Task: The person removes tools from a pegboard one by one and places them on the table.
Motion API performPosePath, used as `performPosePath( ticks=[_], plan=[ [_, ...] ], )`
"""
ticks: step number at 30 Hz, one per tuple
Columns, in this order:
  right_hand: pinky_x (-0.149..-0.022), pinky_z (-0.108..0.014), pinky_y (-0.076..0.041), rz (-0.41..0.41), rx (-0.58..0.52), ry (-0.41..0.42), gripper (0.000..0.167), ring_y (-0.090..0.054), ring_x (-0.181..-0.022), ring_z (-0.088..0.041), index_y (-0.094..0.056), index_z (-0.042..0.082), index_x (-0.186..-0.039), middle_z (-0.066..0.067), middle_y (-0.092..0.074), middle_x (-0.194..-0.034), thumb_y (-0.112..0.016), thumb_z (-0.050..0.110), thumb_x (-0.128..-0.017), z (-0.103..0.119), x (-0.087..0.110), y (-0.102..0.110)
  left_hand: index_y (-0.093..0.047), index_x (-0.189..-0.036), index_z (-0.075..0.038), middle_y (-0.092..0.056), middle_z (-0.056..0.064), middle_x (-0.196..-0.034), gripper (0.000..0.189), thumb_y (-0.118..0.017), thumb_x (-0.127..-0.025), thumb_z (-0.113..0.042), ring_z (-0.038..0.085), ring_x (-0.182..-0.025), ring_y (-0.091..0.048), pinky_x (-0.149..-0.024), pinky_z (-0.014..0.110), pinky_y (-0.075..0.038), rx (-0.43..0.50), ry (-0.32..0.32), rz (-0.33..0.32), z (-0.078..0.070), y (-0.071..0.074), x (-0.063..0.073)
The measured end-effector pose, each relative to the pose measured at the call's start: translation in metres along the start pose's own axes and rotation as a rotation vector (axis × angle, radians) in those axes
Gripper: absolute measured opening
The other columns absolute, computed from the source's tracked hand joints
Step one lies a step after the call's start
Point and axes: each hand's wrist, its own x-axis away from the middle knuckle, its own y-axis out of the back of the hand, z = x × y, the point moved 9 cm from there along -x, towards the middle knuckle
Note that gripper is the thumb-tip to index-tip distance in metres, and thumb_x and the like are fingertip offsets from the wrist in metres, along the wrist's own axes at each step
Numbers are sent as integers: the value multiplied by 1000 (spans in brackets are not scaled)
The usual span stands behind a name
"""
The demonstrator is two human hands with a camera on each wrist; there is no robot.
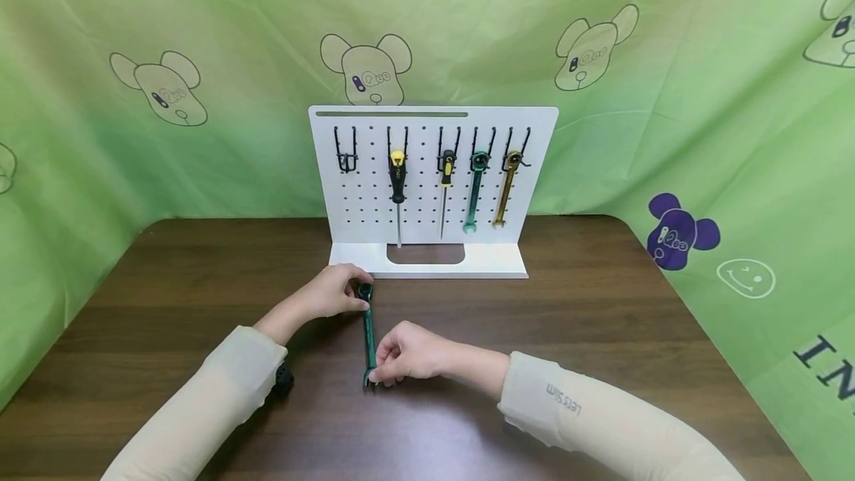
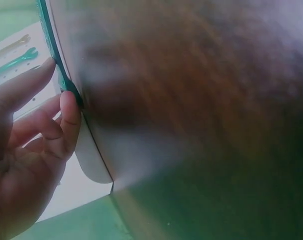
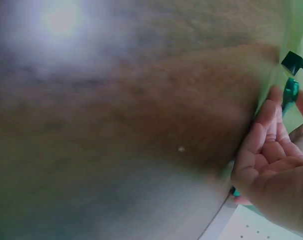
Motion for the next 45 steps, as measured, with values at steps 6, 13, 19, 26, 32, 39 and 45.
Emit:
performPosePath(
  ticks=[6,13,19,26,32,39,45],
  plan=[
    [-50,-15,-42,-10,64,-26,16,-53,-52,-6,-68,-4,-73,-13,-69,-64,-74,5,-85,6,1,1,-67,-114,7,-66,15,-101,37,-79,-82,-7,9,-69,-56,-63,20,-49,-27,-44,-18,-3,1,1],
    [-46,-16,-39,-46,54,-57,12,-51,-49,-6,-67,-2,-73,-8,-65,-58,-75,2,-82,6,-1,2,-67,-114,6,-66,15,-102,36,-79,-82,-6,10,-70,-55,-64,20,-48,-39,-45,-18,-3,1,3],
    [-49,-22,-50,-60,-18,-58,7,-55,-48,-9,-66,-2,-83,-15,-66,-62,-72,0,-83,1,-3,6,-66,-116,6,-66,15,-104,36,-77,-84,-5,12,-73,-56,-66,22,-50,-48,-28,6,-3,0,3],
    [-55,-22,-53,-69,-35,-33,7,-57,-50,-9,-67,-6,-90,-15,-68,-66,-69,-1,-84,-2,-1,21,-67,-118,4,-70,15,-107,35,-75,-86,-5,12,-75,-62,-69,24,-53,6,4,14,1,5,2],
    [-57,-22,-49,-134,-21,-18,12,-57,-55,-10,-67,-7,-95,-10,-69,-67,-68,0,-85,-5,0,44,-66,-119,5,-72,17,-108,35,-73,-87,-7,15,-80,-67,-72,28,-55,22,14,-22,4,19,2],
    [-68,-30,-57,-260,-43,-18,20,-63,-64,-13,-65,-8,-106,-16,-73,-80,-66,2,-89,-11,-1,77,-67,-118,6,-73,18,-110,31,-70,-90,-8,27,-96,-71,-82,38,-59,-22,-27,-40,1,33,2],
    [-72,-30,-54,-407,-34,-29,23,-66,-73,-19,-66,-6,-111,-14,-73,-89,-67,6,-91,-18,-3,113,-66,-121,6,-75,15,-103,31,-66,-93,-7,27,-96,-70,-83,41,-56,-24,-59,-130,-8,56,-6]
  ],
)
